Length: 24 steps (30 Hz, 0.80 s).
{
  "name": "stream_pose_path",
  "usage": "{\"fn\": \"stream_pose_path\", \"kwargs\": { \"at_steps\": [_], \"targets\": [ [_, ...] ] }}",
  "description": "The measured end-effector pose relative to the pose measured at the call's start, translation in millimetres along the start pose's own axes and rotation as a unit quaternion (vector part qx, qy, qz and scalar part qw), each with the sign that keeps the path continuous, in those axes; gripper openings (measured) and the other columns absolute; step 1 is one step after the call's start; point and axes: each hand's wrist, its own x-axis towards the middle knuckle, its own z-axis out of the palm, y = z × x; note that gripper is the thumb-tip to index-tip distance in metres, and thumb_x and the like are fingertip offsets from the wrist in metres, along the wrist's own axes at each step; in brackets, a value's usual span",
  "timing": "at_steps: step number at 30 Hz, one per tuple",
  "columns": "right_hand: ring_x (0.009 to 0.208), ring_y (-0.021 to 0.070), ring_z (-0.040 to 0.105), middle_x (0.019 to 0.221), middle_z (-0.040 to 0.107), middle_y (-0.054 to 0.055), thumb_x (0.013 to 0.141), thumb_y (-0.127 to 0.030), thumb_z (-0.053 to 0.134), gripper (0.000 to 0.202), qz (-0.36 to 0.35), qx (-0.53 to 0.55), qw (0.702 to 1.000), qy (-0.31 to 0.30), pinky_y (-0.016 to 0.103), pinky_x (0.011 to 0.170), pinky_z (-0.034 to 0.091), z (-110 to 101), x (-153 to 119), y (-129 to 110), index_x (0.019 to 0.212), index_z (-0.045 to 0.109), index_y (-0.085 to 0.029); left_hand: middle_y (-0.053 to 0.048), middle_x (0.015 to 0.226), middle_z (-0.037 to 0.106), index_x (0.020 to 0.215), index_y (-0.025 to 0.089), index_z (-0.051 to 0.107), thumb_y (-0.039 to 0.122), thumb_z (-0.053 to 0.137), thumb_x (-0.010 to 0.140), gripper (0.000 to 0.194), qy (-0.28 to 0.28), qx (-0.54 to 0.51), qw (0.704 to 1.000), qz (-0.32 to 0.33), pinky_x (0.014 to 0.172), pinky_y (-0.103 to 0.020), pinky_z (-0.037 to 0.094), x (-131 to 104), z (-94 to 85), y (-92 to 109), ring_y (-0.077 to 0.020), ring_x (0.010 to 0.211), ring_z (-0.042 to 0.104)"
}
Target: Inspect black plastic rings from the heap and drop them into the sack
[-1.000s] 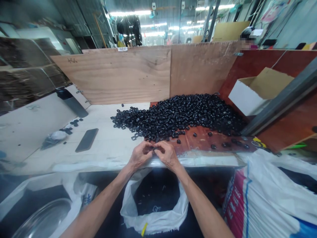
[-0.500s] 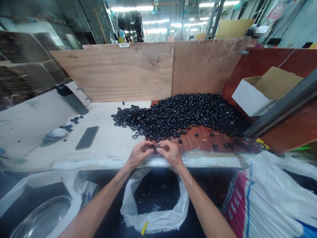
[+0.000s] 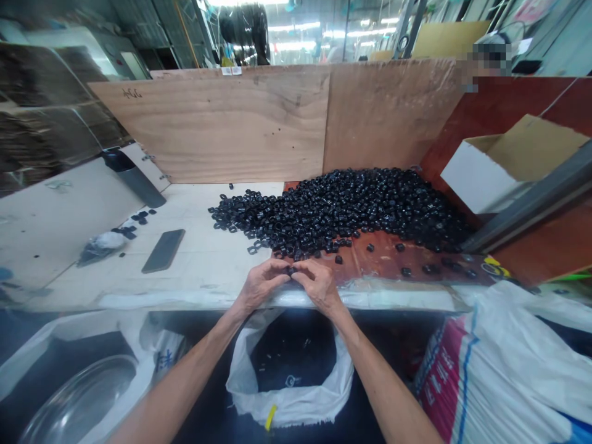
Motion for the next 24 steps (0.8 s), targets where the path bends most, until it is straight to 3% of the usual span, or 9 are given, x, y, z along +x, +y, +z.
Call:
{"fn": "stream_pose_path", "kwargs": {
  "at_steps": [6, 10, 14, 21, 24],
  "targets": [
    [0.081, 0.0196, 0.068, 0.090, 0.073, 0.004, 0.085, -0.023, 0.067, 0.014, -0.031, -0.026, 0.999, -0.012, 0.029, 0.073, 0.054, -1.1, 1.7, -6.9, 0.097, 0.073, -0.021, -0.007, 0.100, 0.070, 0.098, 0.018, 0.070, 0.026, 0.074, 0.080, 0.020, 0.004, 0.112, 0.990, 0.089, 0.091, -0.034, 0.053, 1.0, -3.6, -6.4, -0.0193, 0.096, 0.066],
    [0.082, 0.0192, 0.067, 0.091, 0.072, 0.005, 0.087, -0.023, 0.065, 0.015, -0.054, -0.040, 0.998, -0.020, 0.028, 0.072, 0.052, -0.1, 2.7, -8.3, 0.100, 0.073, -0.021, -0.008, 0.100, 0.070, 0.101, 0.017, 0.069, 0.029, 0.073, 0.082, 0.023, 0.002, 0.107, 0.991, 0.078, 0.088, -0.034, 0.055, -0.6, -2.8, -8.2, -0.0196, 0.093, 0.067],
    [0.073, 0.0171, 0.064, 0.080, 0.069, 0.003, 0.089, -0.028, 0.064, 0.012, -0.053, -0.077, 0.995, -0.031, 0.026, 0.065, 0.048, 0.3, 3.3, -12.0, 0.091, 0.072, -0.020, -0.008, 0.099, 0.070, 0.101, 0.017, 0.067, 0.030, 0.072, 0.083, 0.023, -0.001, 0.109, 0.990, 0.086, 0.087, -0.034, 0.056, -2.7, -2.2, -10.1, -0.0191, 0.092, 0.068],
    [0.055, 0.0131, 0.051, 0.058, 0.056, 0.001, 0.097, -0.035, 0.052, 0.042, -0.066, -0.167, 0.983, -0.026, 0.026, 0.058, 0.040, 4.4, 0.9, -17.3, 0.060, 0.061, -0.019, -0.009, 0.102, 0.069, 0.098, 0.018, 0.070, 0.029, 0.067, 0.087, 0.015, -0.027, 0.177, 0.976, 0.126, 0.087, -0.035, 0.056, -3.7, -3.2, -1.0, -0.0193, 0.096, 0.067],
    [0.058, 0.0142, 0.053, 0.065, 0.059, 0.001, 0.093, -0.038, 0.058, 0.026, -0.049, -0.142, 0.988, -0.023, 0.026, 0.058, 0.042, 3.8, -1.9, -19.8, 0.076, 0.066, -0.019, -0.009, 0.101, 0.070, 0.098, 0.018, 0.070, 0.029, 0.067, 0.087, 0.016, -0.014, 0.170, 0.977, 0.131, 0.086, -0.034, 0.056, -3.3, -3.4, 0.5, -0.0191, 0.095, 0.068]
  ]
}}
